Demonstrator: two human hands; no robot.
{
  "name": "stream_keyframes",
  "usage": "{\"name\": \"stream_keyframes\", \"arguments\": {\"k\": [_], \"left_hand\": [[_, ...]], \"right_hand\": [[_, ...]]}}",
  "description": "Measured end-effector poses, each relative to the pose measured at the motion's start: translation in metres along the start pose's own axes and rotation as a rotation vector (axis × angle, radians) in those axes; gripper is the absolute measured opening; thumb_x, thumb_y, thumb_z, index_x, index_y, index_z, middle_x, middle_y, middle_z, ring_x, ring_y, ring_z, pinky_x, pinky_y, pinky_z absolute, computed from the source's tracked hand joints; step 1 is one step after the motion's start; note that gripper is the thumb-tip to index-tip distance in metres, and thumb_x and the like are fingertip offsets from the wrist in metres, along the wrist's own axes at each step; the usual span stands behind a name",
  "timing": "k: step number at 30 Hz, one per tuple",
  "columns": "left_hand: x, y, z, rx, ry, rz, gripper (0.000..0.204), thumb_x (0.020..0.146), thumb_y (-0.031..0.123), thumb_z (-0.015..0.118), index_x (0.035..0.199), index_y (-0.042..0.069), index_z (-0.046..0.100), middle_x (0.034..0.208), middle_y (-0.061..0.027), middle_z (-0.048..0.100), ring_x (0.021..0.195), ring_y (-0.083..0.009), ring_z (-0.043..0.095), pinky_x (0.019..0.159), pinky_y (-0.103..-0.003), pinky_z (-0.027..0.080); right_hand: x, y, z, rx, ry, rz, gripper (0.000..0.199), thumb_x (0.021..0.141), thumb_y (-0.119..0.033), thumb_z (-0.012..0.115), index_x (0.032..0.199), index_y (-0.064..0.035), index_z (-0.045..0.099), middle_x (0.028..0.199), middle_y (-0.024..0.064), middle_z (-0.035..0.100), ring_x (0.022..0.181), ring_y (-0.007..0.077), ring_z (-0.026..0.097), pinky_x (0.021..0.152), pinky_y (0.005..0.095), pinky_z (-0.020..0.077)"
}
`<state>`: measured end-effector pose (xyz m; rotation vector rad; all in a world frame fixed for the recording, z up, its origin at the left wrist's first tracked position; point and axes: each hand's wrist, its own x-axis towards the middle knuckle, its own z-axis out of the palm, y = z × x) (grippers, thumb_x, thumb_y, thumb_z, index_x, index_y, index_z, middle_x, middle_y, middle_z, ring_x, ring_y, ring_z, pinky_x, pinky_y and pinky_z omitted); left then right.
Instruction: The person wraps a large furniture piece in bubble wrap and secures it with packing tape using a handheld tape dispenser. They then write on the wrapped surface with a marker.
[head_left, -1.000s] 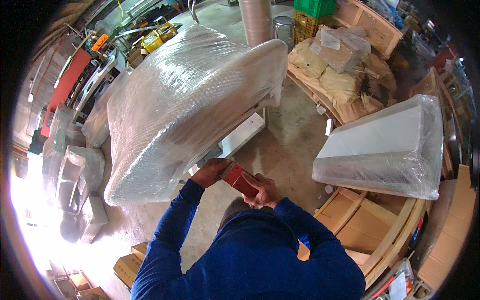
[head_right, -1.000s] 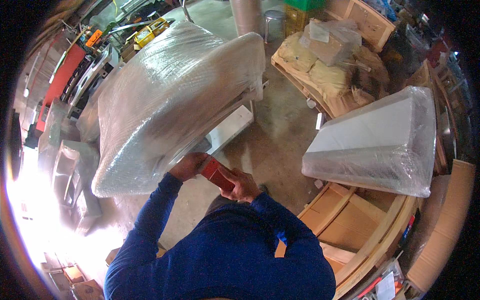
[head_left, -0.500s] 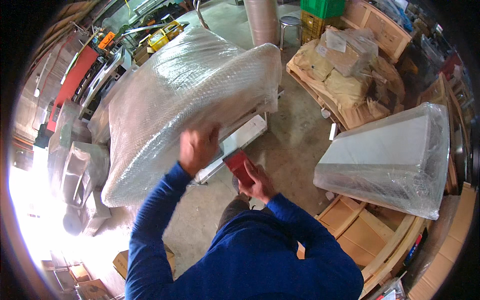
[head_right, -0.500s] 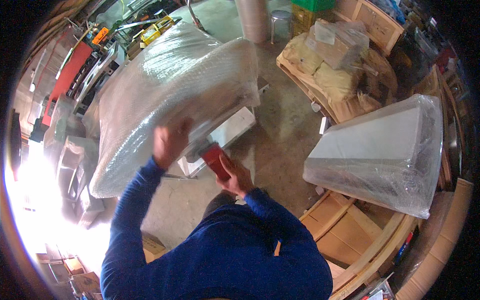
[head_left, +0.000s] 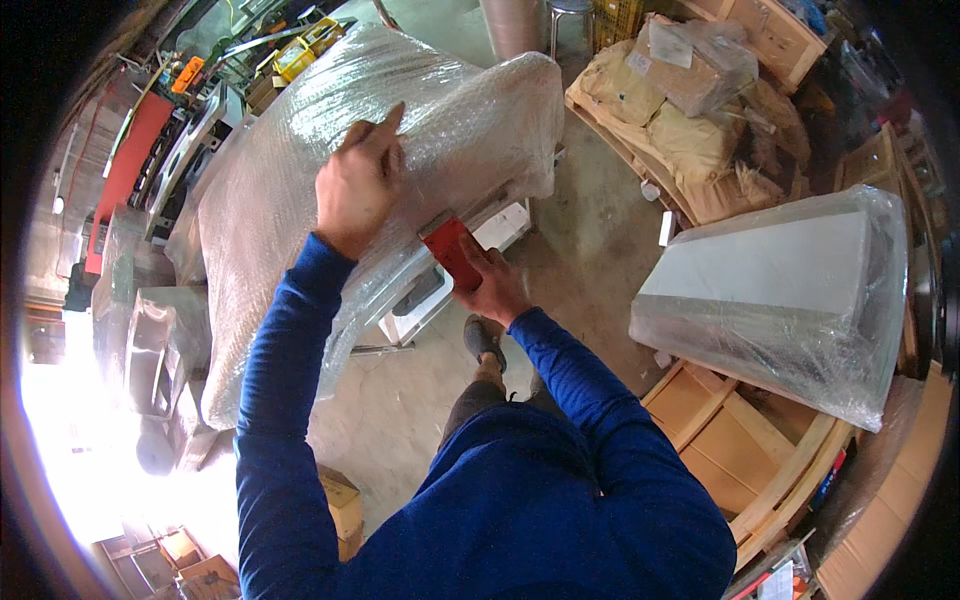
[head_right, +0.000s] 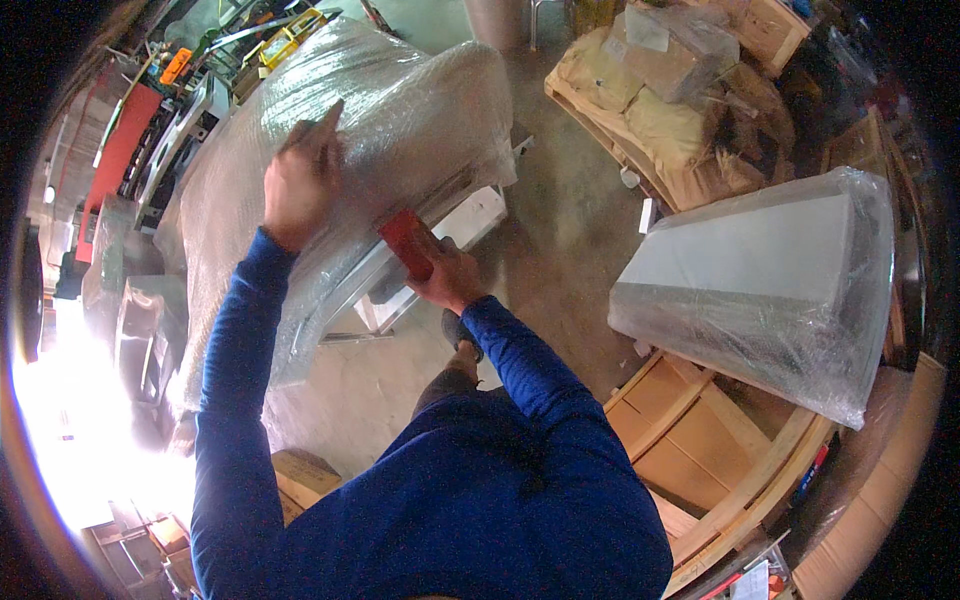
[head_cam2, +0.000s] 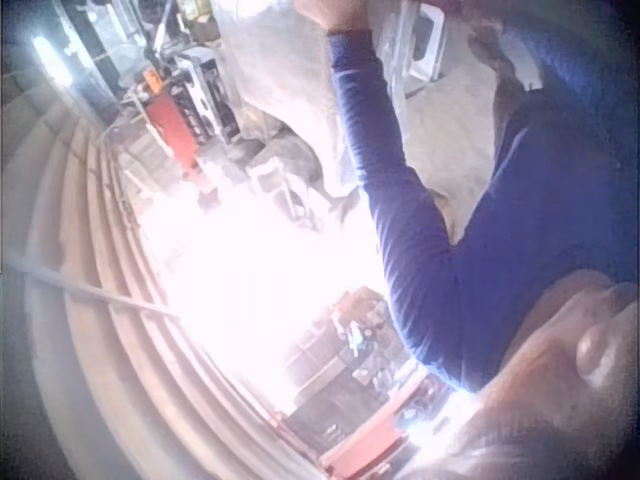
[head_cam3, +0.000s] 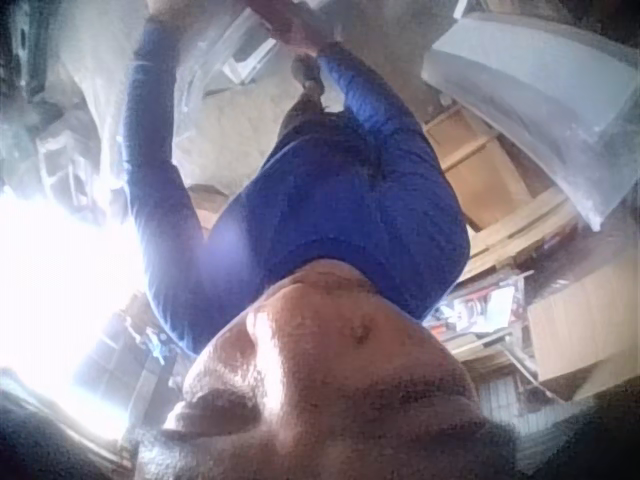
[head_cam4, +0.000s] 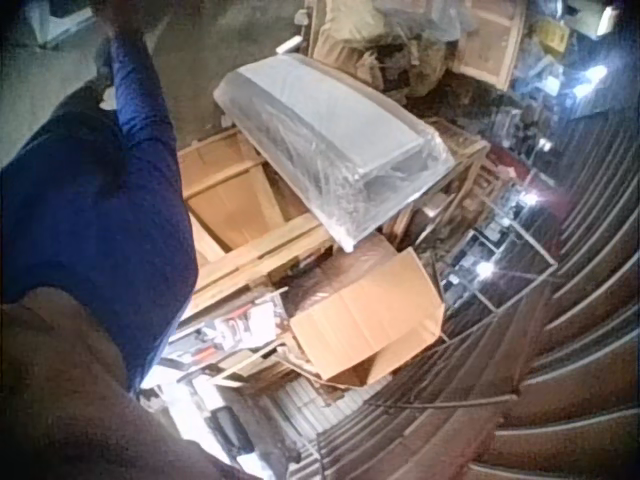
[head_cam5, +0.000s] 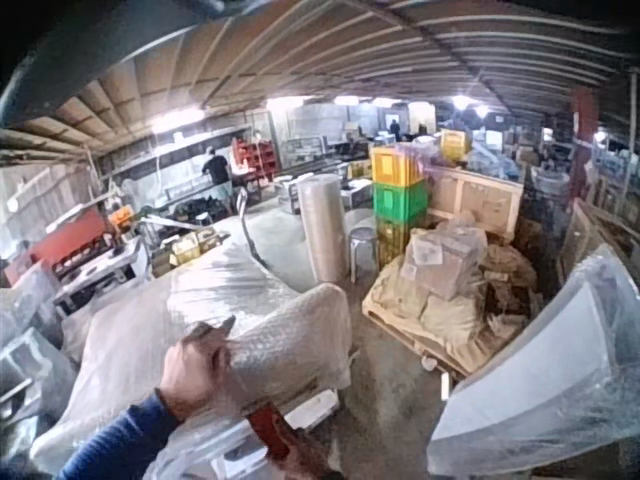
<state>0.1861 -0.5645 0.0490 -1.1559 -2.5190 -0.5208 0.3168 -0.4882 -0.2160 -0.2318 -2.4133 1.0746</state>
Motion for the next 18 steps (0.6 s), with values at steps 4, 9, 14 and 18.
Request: {"name": "stream_keyframes", "arguments": {"k": [4, 9, 14, 18], "left_hand": [[-0.072, -0.032, 0.029, 0.014, 0.342, 0.506, 0.022, 0.081, 0.006, 0.065, 0.103, 0.008, 0.067, 0.092, -0.0126, 0.063, 0.075, -0.0313, 0.061, 0.064, -0.044, 0.047], [-0.185, -0.068, 0.125, -0.077, -0.085, 0.205, 0.038, 0.080, 0.013, 0.070, 0.115, 0.002, 0.062, 0.105, -0.0202, 0.068, 0.093, -0.0402, 0.066, 0.084, -0.049, 0.052], [-0.185, -0.083, 0.189, 0.202, -0.289, -0.152, 0.036, 0.092, 0.031, 0.060, 0.115, 0.003, 0.064, 0.109, -0.0217, 0.067, 0.095, -0.0407, 0.066, 0.087, -0.050, 0.051], [-0.173, -0.108, 0.209, 0.034, -0.330, -0.242, 0.024, 0.094, 0.027, 0.058, 0.106, 0.010, 0.071, 0.102, -0.0173, 0.071, 0.093, -0.0397, 0.066, 0.084, -0.050, 0.051]], "right_hand": [[-0.019, 0.007, 0.007, 0.002, -0.083, 0.076, 0.096, 0.068, -0.030, 0.079, 0.152, -0.0188, 0.034, 0.115, 0.0204, 0.062, 0.094, 0.0414, 0.064, 0.077, 0.0508, 0.0552], [-0.054, 0.016, 0.007, -0.030, -0.128, 0.153, 0.100, 0.067, -0.030, 0.081, 0.154, -0.0201, 0.031, 0.132, 0.0143, 0.059, 0.102, 0.0392, 0.062, 0.081, 0.0478, 0.0557], [-0.058, 0.014, 0.003, -0.030, -0.084, 0.129, 0.099, 0.068, -0.035, 0.080, 0.153, -0.0204, 0.032, 0.131, 0.0145, 0.060, 0.100, 0.0377, 0.063, 0.080, 0.0486, 0.0555], [-0.056, 0.035, 0.028, -0.082, -0.156, 0.195, 0.097, 0.069, -0.039, 0.078, 0.153, -0.0193, 0.033, 0.135, 0.0145, 0.057, 0.100, 0.0379, 0.063, 0.083, 0.0505, 0.0539]]}}
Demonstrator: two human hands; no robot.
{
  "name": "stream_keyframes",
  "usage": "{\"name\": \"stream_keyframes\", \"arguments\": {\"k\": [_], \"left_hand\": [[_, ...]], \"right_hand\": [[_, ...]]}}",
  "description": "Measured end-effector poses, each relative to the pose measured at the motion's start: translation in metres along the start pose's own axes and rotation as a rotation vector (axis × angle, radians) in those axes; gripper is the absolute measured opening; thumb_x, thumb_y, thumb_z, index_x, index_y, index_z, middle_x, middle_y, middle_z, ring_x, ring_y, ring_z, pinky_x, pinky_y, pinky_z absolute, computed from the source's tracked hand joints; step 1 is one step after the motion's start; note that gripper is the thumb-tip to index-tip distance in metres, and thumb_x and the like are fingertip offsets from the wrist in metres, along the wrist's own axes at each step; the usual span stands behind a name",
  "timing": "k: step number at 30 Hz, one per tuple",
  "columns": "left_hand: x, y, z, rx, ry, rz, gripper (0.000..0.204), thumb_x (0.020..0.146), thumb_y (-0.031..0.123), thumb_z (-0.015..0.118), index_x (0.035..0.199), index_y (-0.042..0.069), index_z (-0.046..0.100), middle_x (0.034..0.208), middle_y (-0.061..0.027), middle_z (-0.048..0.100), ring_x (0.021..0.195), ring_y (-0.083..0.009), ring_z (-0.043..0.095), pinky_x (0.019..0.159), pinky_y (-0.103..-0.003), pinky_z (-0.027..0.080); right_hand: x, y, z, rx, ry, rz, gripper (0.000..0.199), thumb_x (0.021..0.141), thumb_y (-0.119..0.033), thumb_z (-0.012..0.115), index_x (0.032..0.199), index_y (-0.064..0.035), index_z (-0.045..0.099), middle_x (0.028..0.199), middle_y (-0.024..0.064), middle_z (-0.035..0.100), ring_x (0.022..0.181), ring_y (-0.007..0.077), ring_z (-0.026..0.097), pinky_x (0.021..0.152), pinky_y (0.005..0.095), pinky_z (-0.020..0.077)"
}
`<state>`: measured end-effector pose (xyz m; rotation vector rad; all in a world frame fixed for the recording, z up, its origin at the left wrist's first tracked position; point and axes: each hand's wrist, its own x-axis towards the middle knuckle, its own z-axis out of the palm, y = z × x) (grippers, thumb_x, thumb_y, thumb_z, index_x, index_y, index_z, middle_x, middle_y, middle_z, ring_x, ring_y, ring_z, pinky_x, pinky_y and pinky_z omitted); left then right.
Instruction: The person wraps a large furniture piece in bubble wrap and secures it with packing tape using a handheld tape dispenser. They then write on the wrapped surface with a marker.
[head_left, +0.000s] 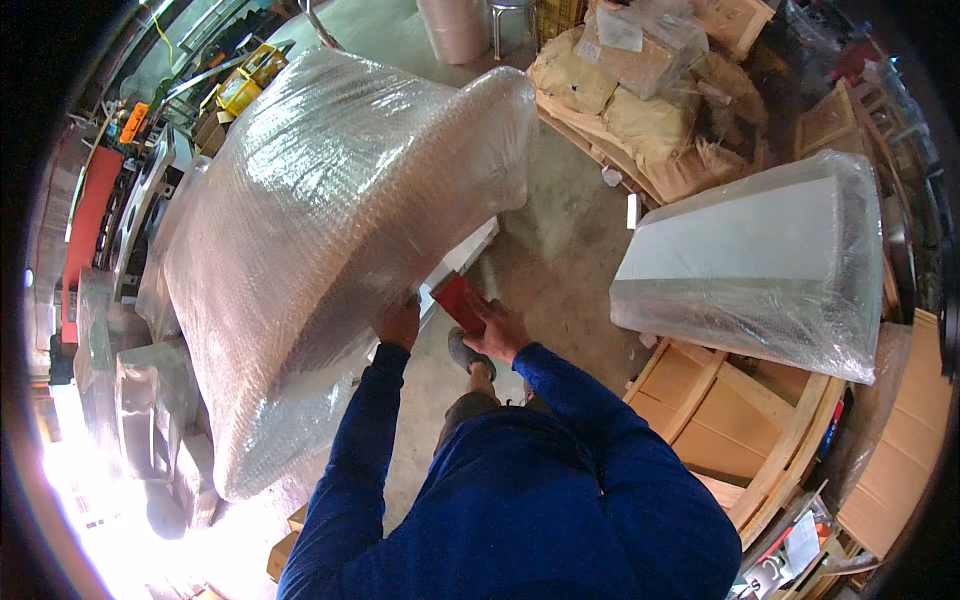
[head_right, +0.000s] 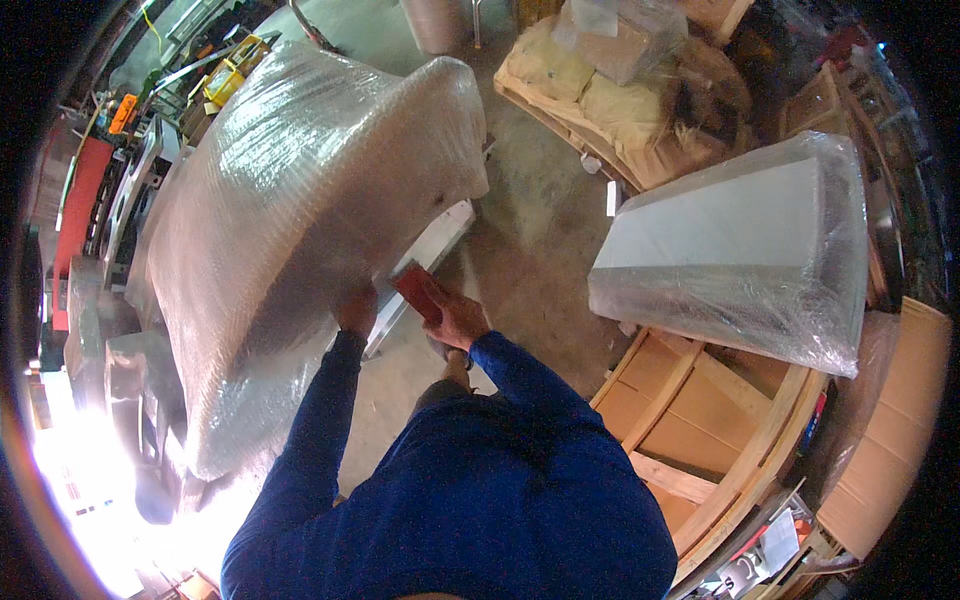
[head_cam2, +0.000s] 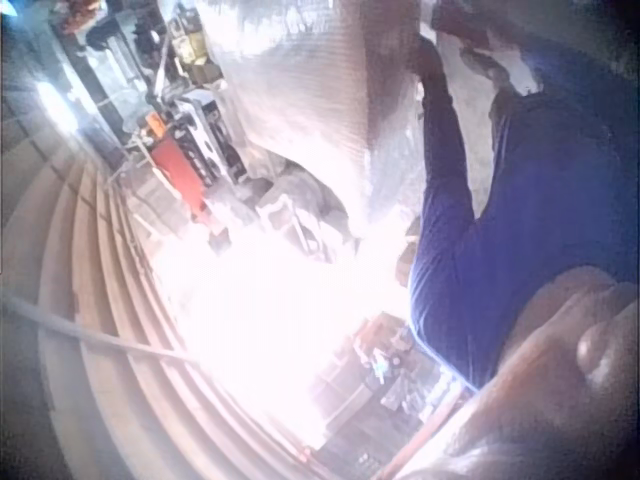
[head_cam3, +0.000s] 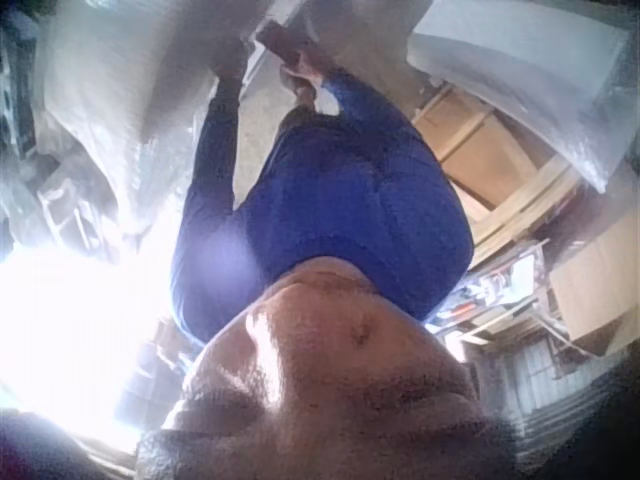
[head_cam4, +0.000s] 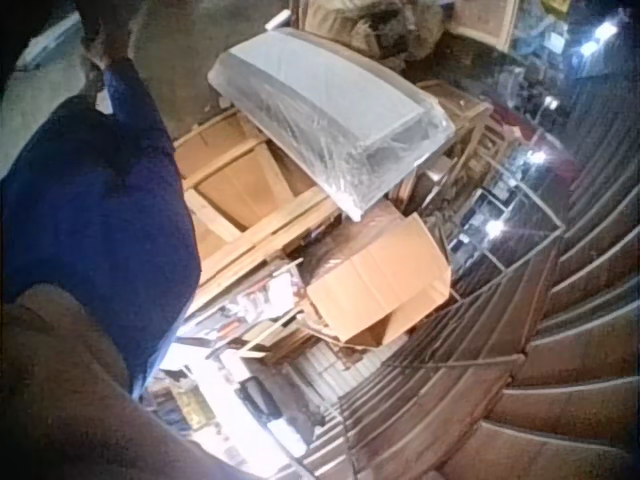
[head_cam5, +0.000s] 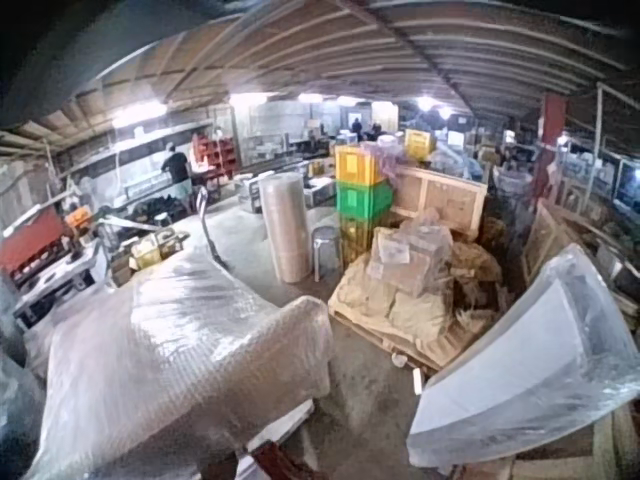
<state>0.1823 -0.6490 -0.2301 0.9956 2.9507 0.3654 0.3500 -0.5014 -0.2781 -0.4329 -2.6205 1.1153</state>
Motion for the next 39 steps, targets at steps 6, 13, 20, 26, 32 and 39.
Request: {"name": "stream_keyframes", "arguments": {"k": [6, 13, 20, 26, 32, 39], "left_hand": [[-0.001, 0.002, -0.001, -0.316, 0.194, -0.053, 0.024, 0.096, 0.022, 0.057, 0.107, 0.007, 0.070, 0.103, -0.0191, 0.070, 0.093, -0.0409, 0.065, 0.083, -0.051, 0.049], [-0.023, 0.031, -0.034, -0.160, 0.044, -0.069, 0.042, 0.094, 0.020, 0.058, 0.134, 0.005, 0.053, 0.133, -0.0247, 0.055, 0.122, -0.0426, 0.051, 0.105, -0.053, 0.035], [-0.020, 0.021, 0.015, -0.529, -0.234, 0.384, 0.053, 0.099, 0.023, 0.045, 0.144, -0.005, 0.039, 0.140, -0.0311, 0.045, 0.132, -0.0419, 0.045, 0.111, -0.045, 0.034], [0.043, -0.008, 0.034, -0.220, -0.300, 0.364, 0.052, 0.099, 0.029, 0.047, 0.141, -0.002, 0.043, 0.143, -0.0298, 0.045, 0.134, -0.0436, 0.041, 0.113, -0.047, 0.032], [0.019, 0.001, 0.023, -0.943, -0.993, -0.664, 0.060, 0.097, 0.053, 0.051, 0.135, 0.007, 0.051, 0.130, -0.0140, 0.058, 0.118, -0.0302, 0.055, 0.105, -0.046, 0.041], [0.001, 0.066, 0.001, -0.831, -0.961, 0.400, 0.037, 0.102, 0.035, 0.051, 0.125, 0.007, 0.058, 0.117, -0.0045, 0.064, 0.098, -0.0178, 0.064, 0.082, -0.033, 0.055]], "right_hand": [[0.031, 0.009, 0.043, -0.168, -0.218, 0.148, 0.096, 0.072, -0.040, 0.074, 0.153, -0.0140, 0.031, 0.145, 0.0146, 0.049, 0.111, 0.0377, 0.060, 0.090, 0.0505, 0.0513], [0.056, -0.002, 0.046, -0.090, -0.273, 0.211, 0.091, 0.074, -0.039, 0.072, 0.152, -0.0118, 0.034, 0.140, 0.0164, 0.053, 0.116, 0.0382, 0.058, 0.095, 0.0488, 0.0494], [0.061, -0.042, 0.009, -0.170, -0.303, 0.020, 0.063, 0.081, -0.033, 0.066, 0.138, -0.0096, 0.052, 0.110, 0.0171, 0.070, 0.098, 0.0356, 0.068, 0.083, 0.0465, 0.0562], [0.073, -0.056, 0.019, -0.564, -0.647, 0.139, 0.036, 0.079, -0.028, 0.067, 0.107, -0.0053, 0.070, 0.105, 0.0121, 0.072, 0.097, 0.0306, 0.070, 0.081, 0.0408, 0.0572], [-0.030, -0.030, -0.054, 0.083, -0.165, 0.167, 0.061, 0.069, -0.032, 0.075, 0.122, -0.0052, 0.061, 0.105, 0.0198, 0.069, 0.097, 0.0379, 0.067, 0.084, 0.0452, 0.0543], [-0.103, -0.034, -0.120, 0.223, 0.014, 0.102, 0.083, 0.070, -0.029, 0.076, 0.145, -0.0087, 0.045, 0.111, 0.0226, 0.065, 0.098, 0.0403, 0.065, 0.086, 0.0452, 0.0525]]}}
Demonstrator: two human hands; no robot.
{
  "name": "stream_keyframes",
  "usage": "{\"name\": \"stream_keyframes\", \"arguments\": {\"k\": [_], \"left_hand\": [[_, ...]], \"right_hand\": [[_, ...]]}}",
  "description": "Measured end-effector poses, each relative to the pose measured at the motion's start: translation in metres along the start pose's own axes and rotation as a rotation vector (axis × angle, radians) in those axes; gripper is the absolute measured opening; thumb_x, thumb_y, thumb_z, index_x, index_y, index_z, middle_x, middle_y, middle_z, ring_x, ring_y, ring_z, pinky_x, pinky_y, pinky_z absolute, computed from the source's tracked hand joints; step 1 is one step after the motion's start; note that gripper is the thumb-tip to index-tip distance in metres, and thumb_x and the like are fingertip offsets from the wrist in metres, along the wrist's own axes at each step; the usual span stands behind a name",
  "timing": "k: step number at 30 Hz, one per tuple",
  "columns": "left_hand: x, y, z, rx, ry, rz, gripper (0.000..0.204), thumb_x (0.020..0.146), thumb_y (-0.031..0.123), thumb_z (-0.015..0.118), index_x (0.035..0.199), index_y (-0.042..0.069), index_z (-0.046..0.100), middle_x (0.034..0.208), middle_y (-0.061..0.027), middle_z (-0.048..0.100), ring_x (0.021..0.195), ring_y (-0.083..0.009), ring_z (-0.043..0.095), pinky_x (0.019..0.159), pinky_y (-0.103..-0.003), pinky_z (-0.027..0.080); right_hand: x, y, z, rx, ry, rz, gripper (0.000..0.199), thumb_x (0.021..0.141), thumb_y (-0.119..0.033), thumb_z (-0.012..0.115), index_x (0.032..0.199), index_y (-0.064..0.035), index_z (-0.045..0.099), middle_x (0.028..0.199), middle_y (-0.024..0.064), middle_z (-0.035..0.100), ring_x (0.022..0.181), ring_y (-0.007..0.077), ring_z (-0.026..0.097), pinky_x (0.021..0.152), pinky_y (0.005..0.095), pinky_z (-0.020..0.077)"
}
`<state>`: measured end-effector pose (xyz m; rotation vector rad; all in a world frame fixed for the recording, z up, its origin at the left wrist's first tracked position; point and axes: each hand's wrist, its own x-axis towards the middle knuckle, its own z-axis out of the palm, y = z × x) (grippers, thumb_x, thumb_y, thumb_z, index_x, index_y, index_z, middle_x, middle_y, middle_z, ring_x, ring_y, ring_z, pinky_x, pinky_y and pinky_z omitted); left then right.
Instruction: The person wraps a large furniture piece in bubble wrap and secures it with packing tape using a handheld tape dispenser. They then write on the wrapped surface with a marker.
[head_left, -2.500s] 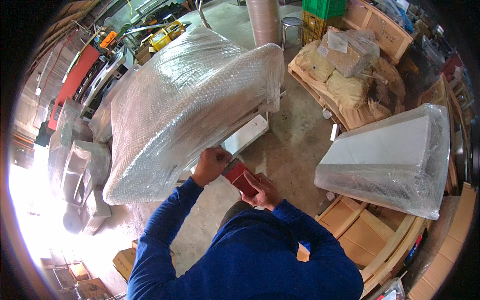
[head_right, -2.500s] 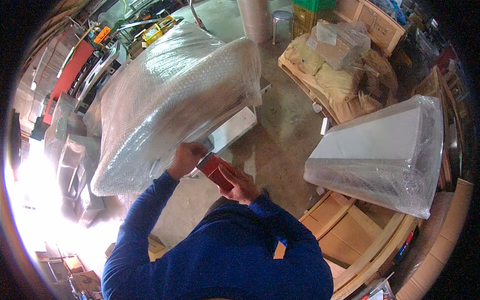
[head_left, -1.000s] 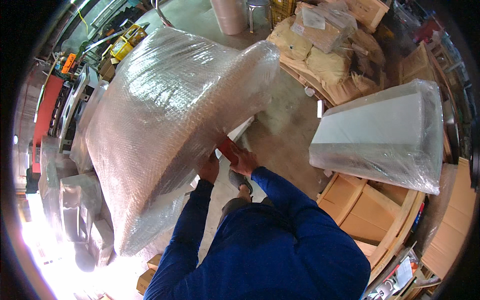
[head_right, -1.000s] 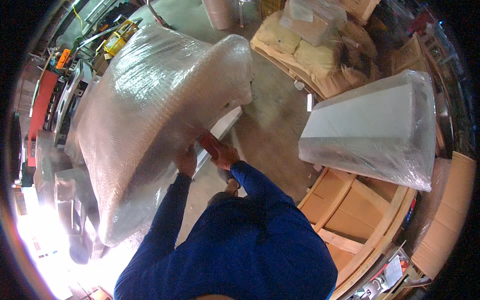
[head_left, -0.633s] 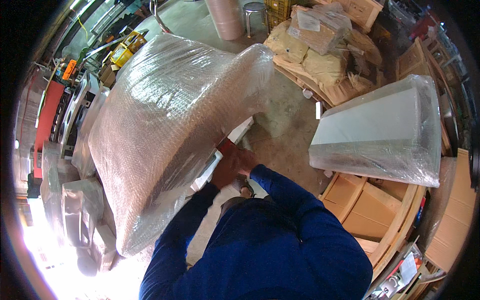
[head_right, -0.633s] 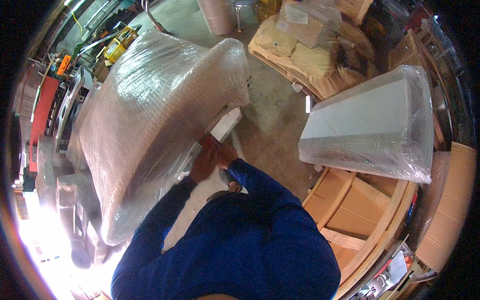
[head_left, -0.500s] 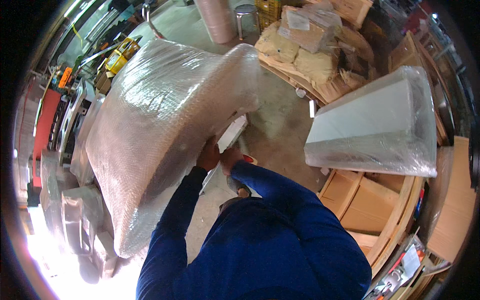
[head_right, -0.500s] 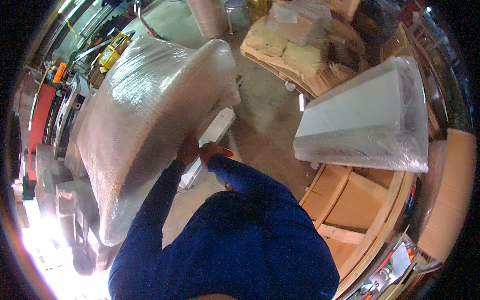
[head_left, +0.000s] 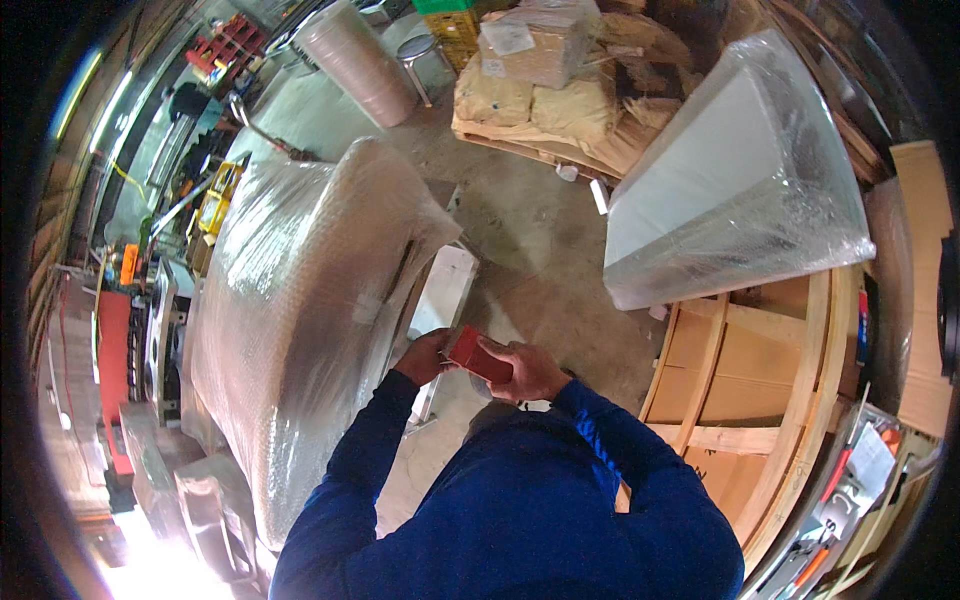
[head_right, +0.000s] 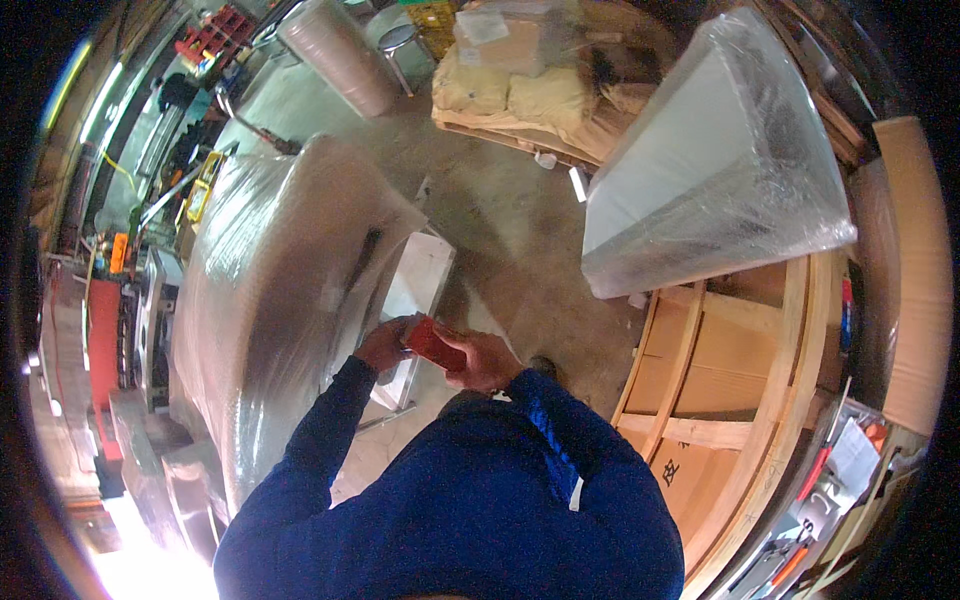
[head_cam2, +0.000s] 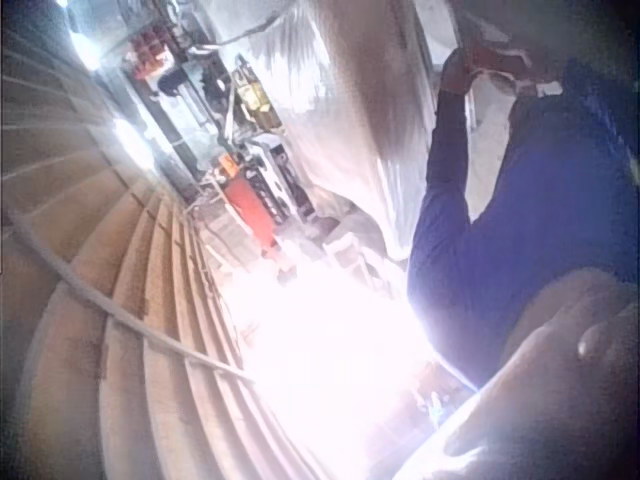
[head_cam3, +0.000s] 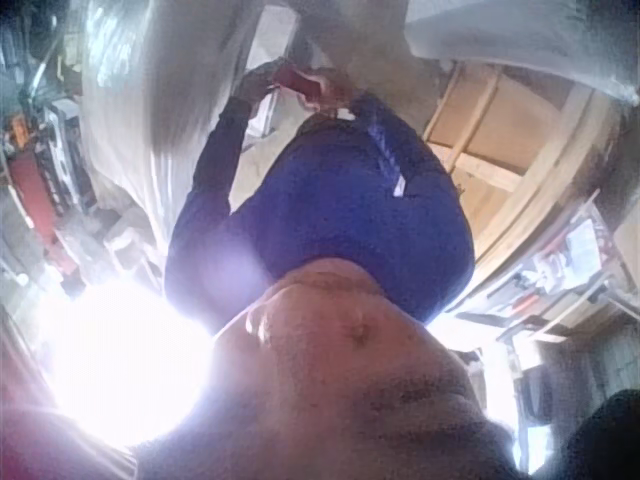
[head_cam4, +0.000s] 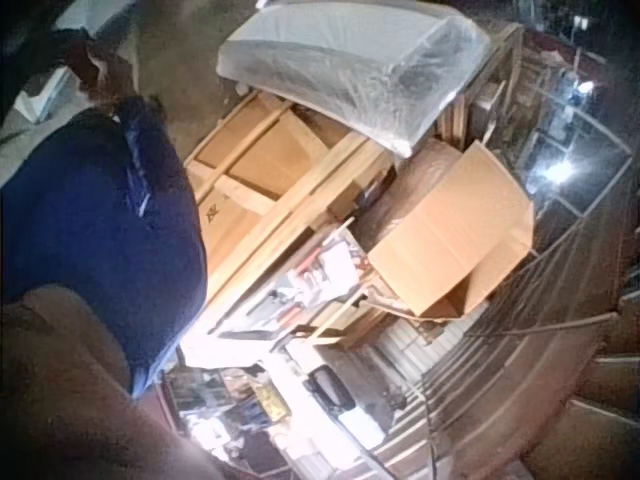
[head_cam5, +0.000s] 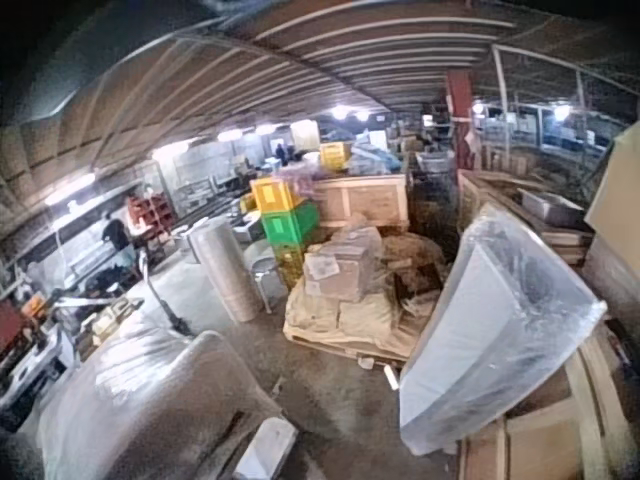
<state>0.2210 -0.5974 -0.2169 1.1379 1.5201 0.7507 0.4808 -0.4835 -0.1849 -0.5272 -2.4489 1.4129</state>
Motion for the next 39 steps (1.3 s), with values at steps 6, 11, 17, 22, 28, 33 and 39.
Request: {"name": "stream_keyframes", "arguments": {"k": [6, 11, 17, 22, 28, 33, 39], "left_hand": [[0.053, 0.031, 0.020, -0.713, -0.026, -0.389, 0.032, 0.101, 0.028, 0.055, 0.120, 0.004, 0.061, 0.101, -0.0035, 0.069, 0.083, -0.0146, 0.068, 0.074, -0.029, 0.057], [0.079, 0.048, -0.007, -0.566, -0.206, -0.433, 0.036, 0.100, 0.033, 0.058, 0.120, 0.004, 0.061, 0.101, -0.0035, 0.068, 0.082, -0.0131, 0.067, 0.072, -0.029, 0.056], [0.131, 0.042, -0.033, -0.409, -0.239, -0.520, 0.034, 0.099, 0.030, 0.059, 0.120, 0.003, 0.061, 0.102, -0.0039, 0.068, 0.084, -0.0143, 0.067, 0.072, -0.032, 0.057], [0.163, 0.061, -0.035, 0.240, -0.414, 0.143, 0.033, 0.100, 0.029, 0.058, 0.120, 0.003, 0.062, 0.104, -0.0051, 0.068, 0.088, -0.0166, 0.068, 0.077, -0.034, 0.058], [0.184, 0.106, -0.014, -0.099, -0.289, -0.490, 0.033, 0.099, 0.030, 0.056, 0.114, 0.002, 0.065, 0.103, -0.0066, 0.068, 0.089, -0.0174, 0.068, 0.076, -0.036, 0.059], [0.188, 0.111, -0.005, 0.067, -0.418, -0.338, 0.030, 0.099, 0.022, 0.052, 0.111, 0.000, 0.067, 0.101, -0.0073, 0.069, 0.087, -0.0145, 0.067, 0.070, -0.035, 0.059], [0.231, 0.102, -0.010, 0.445, -0.326, -0.361, 0.020, 0.090, 0.017, 0.061, 0.101, 0.003, 0.072, 0.085, -0.0067, 0.070, 0.080, -0.0134, 0.066, 0.069, -0.029, 0.055]], "right_hand": [[-0.028, 0.033, -0.002, -0.013, 0.173, -0.032, 0.086, 0.069, -0.029, 0.076, 0.147, -0.0128, 0.042, 0.121, 0.0212, 0.063, 0.100, 0.0406, 0.065, 0.089, 0.0444, 0.0528], [-0.025, 0.022, -0.012, -0.028, 0.150, 0.197, 0.088, 0.068, -0.030, 0.076, 0.148, -0.0221, 0.041, 0.117, 0.0203, 0.064, 0.096, 0.0412, 0.066, 0.086, 0.0459, 0.0541], [-0.011, 0.039, 0.015, -0.016, 0.413, 0.185, 0.090, 0.068, -0.030, 0.078, 0.150, -0.0260, 0.039, 0.111, 0.0212, 0.065, 0.095, 0.0422, 0.066, 0.082, 0.0485, 0.0546], [0.000, 0.039, 0.022, 0.070, 0.558, 0.290, 0.088, 0.069, -0.029, 0.079, 0.149, -0.0248, 0.042, 0.111, 0.0196, 0.067, 0.093, 0.0414, 0.067, 0.081, 0.0455, 0.0560], [0.003, 0.041, 0.025, -0.032, 0.617, 0.356, 0.087, 0.066, -0.026, 0.080, 0.146, -0.0209, 0.046, 0.112, 0.0215, 0.066, 0.091, 0.0413, 0.067, 0.081, 0.0454, 0.0559], [0.000, 0.038, 0.026, 0.003, 0.616, 0.429, 0.087, 0.064, -0.027, 0.081, 0.145, -0.0202, 0.049, 0.114, 0.0231, 0.065, 0.092, 0.0425, 0.067, 0.083, 0.0454, 0.0555], [0.019, 0.037, 0.036, 0.182, 0.840, 0.371, 0.075, 0.074, -0.022, 0.079, 0.142, -0.0113, 0.052, 0.113, 0.0221, 0.067, 0.096, 0.0327, 0.070, 0.083, 0.0390, 0.0551]]}}
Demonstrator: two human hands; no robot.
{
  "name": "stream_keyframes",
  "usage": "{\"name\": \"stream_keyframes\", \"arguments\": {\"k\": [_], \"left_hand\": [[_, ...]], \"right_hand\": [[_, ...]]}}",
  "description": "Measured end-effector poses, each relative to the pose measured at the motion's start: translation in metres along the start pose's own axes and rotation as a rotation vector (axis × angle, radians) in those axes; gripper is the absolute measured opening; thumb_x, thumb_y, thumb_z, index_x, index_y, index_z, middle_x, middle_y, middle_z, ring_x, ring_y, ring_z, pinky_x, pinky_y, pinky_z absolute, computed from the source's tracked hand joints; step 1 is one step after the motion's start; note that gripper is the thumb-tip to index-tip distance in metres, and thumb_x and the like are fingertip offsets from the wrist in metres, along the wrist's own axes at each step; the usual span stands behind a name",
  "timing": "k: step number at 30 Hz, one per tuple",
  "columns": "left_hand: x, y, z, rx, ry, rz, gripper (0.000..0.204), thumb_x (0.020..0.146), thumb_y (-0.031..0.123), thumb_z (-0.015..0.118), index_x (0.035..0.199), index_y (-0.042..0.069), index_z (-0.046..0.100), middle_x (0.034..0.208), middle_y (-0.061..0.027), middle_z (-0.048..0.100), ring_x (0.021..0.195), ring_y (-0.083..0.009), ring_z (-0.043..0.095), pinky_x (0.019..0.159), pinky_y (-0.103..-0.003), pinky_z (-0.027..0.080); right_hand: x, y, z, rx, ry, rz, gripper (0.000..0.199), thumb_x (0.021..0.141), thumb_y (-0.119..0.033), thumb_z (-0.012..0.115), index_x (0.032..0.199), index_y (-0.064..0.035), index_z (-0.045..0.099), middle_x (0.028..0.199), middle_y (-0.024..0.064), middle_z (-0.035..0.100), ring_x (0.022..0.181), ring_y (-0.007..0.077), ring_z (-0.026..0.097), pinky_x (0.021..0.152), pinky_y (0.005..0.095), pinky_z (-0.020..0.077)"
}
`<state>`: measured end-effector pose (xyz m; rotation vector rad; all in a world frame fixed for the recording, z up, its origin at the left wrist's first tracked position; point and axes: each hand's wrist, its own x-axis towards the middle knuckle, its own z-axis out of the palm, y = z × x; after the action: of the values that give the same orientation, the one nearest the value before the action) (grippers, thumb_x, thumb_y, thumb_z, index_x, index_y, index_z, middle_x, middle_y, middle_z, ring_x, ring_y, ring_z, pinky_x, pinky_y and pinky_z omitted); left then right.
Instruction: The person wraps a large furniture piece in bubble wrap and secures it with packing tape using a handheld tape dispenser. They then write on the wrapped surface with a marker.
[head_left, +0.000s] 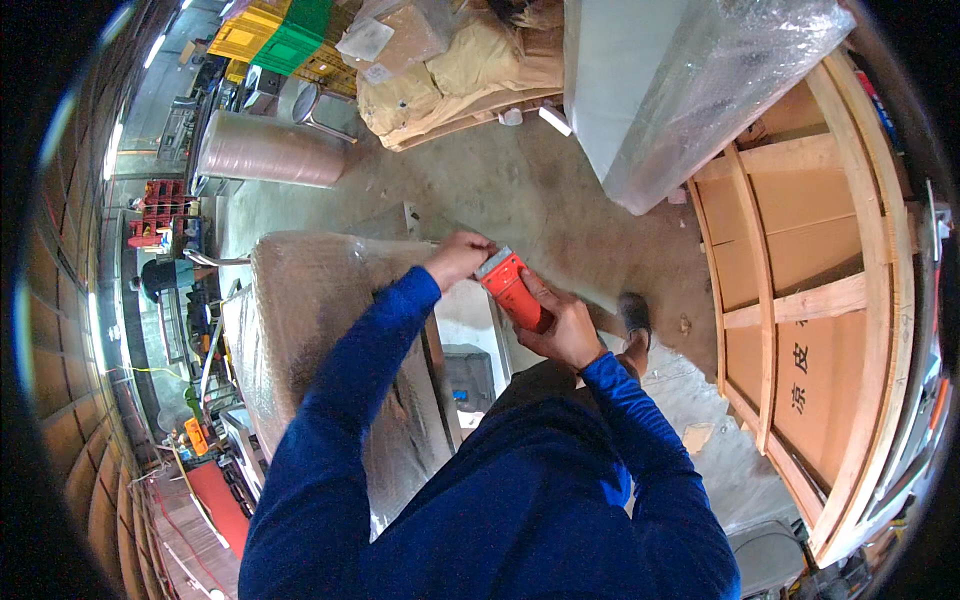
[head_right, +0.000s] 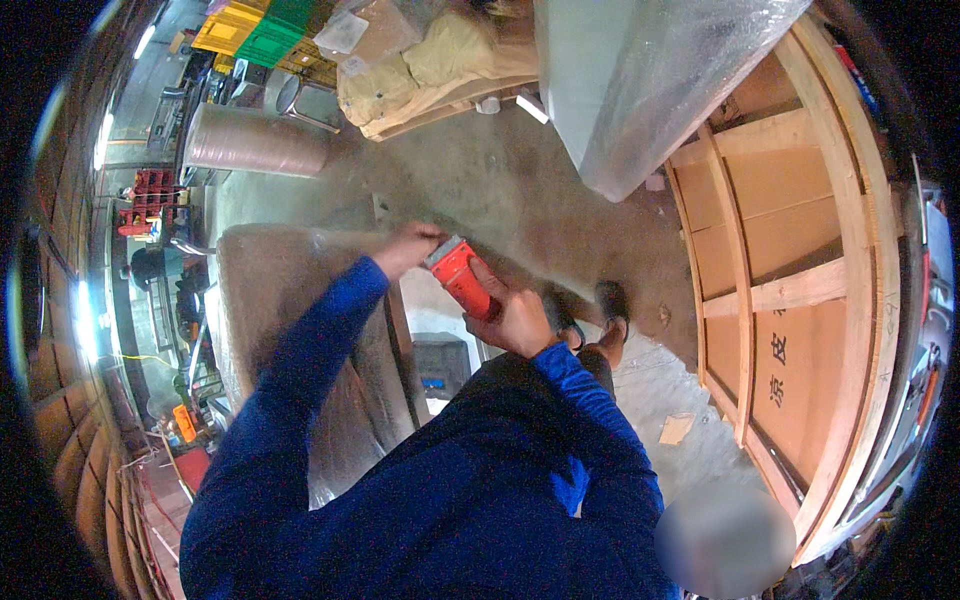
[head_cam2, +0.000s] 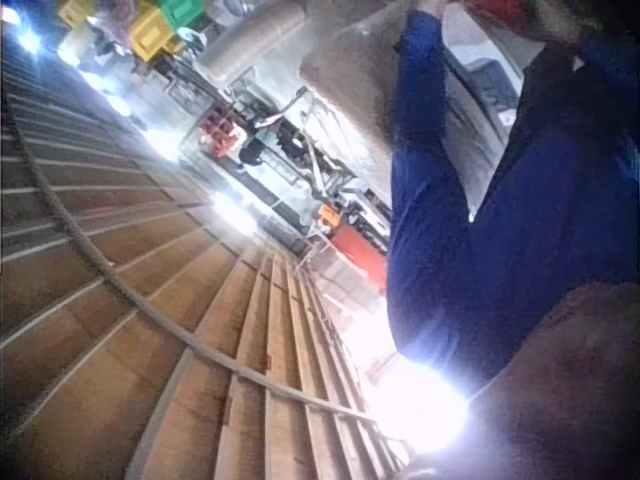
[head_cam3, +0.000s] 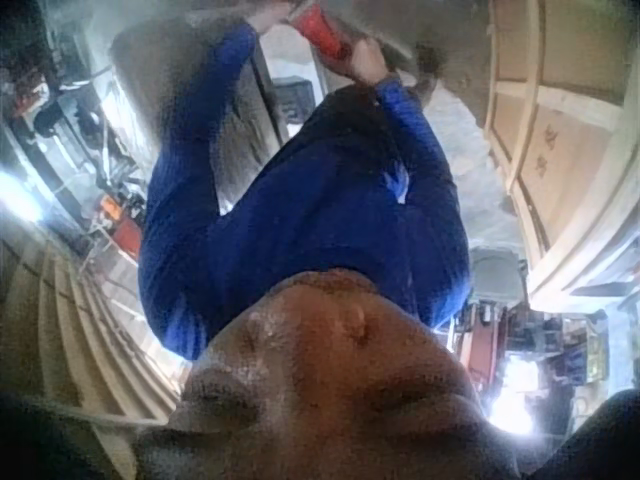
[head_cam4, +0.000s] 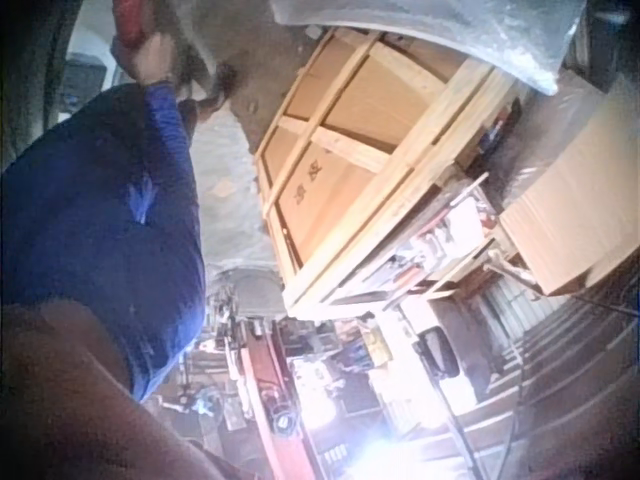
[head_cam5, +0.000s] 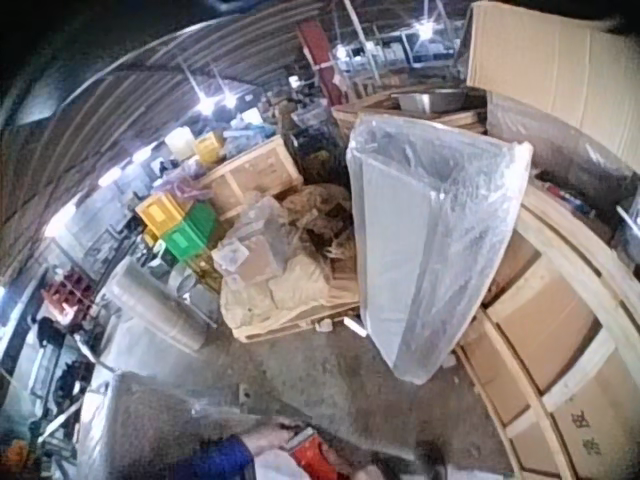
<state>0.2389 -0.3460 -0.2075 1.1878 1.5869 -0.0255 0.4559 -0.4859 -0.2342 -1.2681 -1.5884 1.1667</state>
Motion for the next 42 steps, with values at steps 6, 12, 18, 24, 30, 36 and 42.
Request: {"name": "stream_keyframes", "arguments": {"k": [6, 12, 18, 24, 30, 36, 42], "left_hand": [[0.079, 0.004, -0.157, 1.272, 0.240, 0.256, 0.021, 0.078, 0.022, 0.064, 0.083, 0.003, 0.072, 0.092, -0.0163, 0.071, 0.091, -0.0370, 0.067, 0.076, -0.047, 0.053], [0.063, -0.036, -0.239, 1.815, -0.081, 0.046, 0.024, 0.075, 0.029, 0.070, 0.091, 0.012, 0.075, 0.098, -0.0097, 0.074, 0.099, -0.0295, 0.068, 0.086, -0.045, 0.053], [0.005, 0.017, -0.187, 1.868, 0.071, -0.227, 0.028, 0.082, 0.028, 0.065, 0.105, 0.017, 0.075, 0.105, -0.0132, 0.073, 0.096, -0.0322, 0.070, 0.084, -0.048, 0.055], [-0.103, -0.005, -0.106, 2.014, -0.085, 0.114, 0.050, 0.094, 0.045, 0.048, 0.136, 0.020, 0.055, 0.148, -0.0087, 0.047, 0.134, -0.0305, 0.047, 0.113, -0.057, 0.026], [-0.211, -0.072, -0.024, 2.060, -0.316, 0.022, 0.056, 0.097, 0.050, 0.038, 0.145, 0.022, 0.048, 0.158, -0.0024, 0.034, 0.148, -0.0272, 0.024, 0.120, -0.057, 0.007], [-0.289, -0.138, 0.068, 1.965, -0.401, -0.048, 0.055, 0.098, 0.050, 0.035, 0.142, 0.021, 0.052, 0.157, -0.0024, 0.036, 0.148, -0.0273, 0.025, 0.120, -0.058, 0.007], [-0.396, -0.214, 0.150, 1.742, -0.208, 0.305, 0.047, 0.088, 0.042, 0.056, 0.122, 0.012, 0.066, 0.136, -0.0111, 0.057, 0.134, -0.0278, 0.045, 0.115, -0.053, 0.028]], "right_hand": [[0.019, -0.041, 0.030, 0.804, -0.277, 0.452, 0.065, 0.083, -0.021, 0.074, 0.140, 0.0003, 0.052, 0.086, -0.0015, 0.063, 0.068, 0.0053, 0.051, 0.060, 0.0238, 0.0442], [0.042, -0.061, 0.106, 0.959, -0.471, 0.401, 0.058, 0.082, -0.027, 0.072, 0.132, 0.0018, 0.060, 0.080, -0.0012, 0.061, 0.062, 0.0053, 0.048, 0.055, 0.0247, 0.0406], [0.026, -0.062, 0.120, 0.905, -0.435, 0.433, 0.047, 0.084, -0.025, 0.071, 0.123, 0.0019, 0.066, 0.078, -0.0011, 0.061, 0.063, 0.0055, 0.049, 0.055, 0.0236, 0.0413], [-0.032, -0.060, 0.131, 0.901, -0.542, 0.333, 0.042, 0.085, -0.027, 0.075, 0.112, 0.0043, 0.068, 0.079, -0.0002, 0.064, 0.065, 0.0063, 0.053, 0.055, 0.0251, 0.0456], [-0.158, -0.075, 0.142, 0.900, -0.784, 0.398, 0.047, 0.085, -0.029, 0.077, 0.118, 0.0012, 0.066, 0.084, 0.0028, 0.067, 0.063, 0.0082, 0.057, 0.054, 0.0262, 0.0481], [-0.258, -0.070, 0.142, 0.827, -0.888, 0.450, 0.053, 0.085, -0.024, 0.075, 0.129, 0.0016, 0.059, 0.086, 0.0040, 0.068, 0.062, 0.0081, 0.056, 0.055, 0.0266, 0.0483], [-0.383, -0.073, 0.144, 0.848, -0.883, 0.375, 0.052, 0.084, -0.022, 0.074, 0.127, 0.0037, 0.059, 0.091, 0.0073, 0.070, 0.076, 0.0101, 0.061, 0.070, 0.0291, 0.0511]]}}
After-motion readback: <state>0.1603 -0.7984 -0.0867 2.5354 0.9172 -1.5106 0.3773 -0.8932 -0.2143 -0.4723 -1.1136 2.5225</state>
